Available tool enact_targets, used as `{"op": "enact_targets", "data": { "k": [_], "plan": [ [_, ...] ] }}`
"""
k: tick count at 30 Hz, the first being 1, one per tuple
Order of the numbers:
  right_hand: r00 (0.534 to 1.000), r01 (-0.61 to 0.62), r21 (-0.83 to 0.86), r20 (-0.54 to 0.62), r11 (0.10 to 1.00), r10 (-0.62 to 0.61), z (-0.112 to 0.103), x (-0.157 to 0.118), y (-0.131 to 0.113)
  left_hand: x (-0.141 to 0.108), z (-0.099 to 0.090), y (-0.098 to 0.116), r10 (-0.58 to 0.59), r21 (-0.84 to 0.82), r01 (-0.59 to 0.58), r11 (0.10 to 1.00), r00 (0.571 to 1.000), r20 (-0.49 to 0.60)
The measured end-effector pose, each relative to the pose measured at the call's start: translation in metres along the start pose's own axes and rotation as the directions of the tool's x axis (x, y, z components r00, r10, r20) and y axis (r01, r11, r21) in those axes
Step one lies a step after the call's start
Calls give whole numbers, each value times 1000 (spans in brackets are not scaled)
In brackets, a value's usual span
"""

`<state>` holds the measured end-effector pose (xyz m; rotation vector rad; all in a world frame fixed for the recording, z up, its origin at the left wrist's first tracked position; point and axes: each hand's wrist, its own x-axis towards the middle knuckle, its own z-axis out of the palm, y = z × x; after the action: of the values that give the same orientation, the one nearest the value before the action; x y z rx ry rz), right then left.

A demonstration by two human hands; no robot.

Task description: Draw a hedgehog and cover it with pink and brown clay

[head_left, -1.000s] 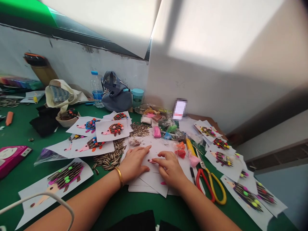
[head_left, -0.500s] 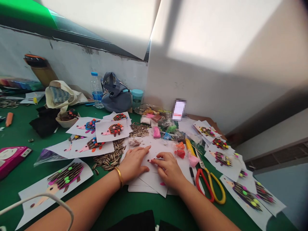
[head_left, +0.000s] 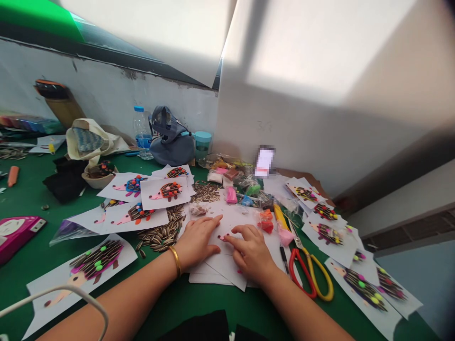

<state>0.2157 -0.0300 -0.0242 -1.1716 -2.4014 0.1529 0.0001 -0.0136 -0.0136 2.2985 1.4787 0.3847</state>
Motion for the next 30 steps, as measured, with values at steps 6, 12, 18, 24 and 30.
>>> {"op": "enact_targets", "data": {
  "k": [6, 12, 18, 24, 30],
  "plan": [
    [998, 23, -47, 52, 999, -21, 3, 0, -2, 0, -1, 1, -5, 3, 5, 1000, 1000, 9],
    [1000, -9, -10, 25, 1000, 9, 1, 0, 1, 0, 0, 0, -4, -1, 4, 1000, 1000, 4],
    [999, 1, -17, 38, 1000, 0, 2, 0, 1, 0, 2, -2, 3, 0, -3, 1000, 1000, 0],
    [999, -5, -18, 34, 1000, 5, 2, 0, 0, 0, 0, 0, -3, 4, 3, 1000, 1000, 6],
    [999, 12, -32, 46, 999, -11, 1, -2, -1, 1, 1, -2, 1, 3, -1, 1000, 1000, 5]
  ]
}}
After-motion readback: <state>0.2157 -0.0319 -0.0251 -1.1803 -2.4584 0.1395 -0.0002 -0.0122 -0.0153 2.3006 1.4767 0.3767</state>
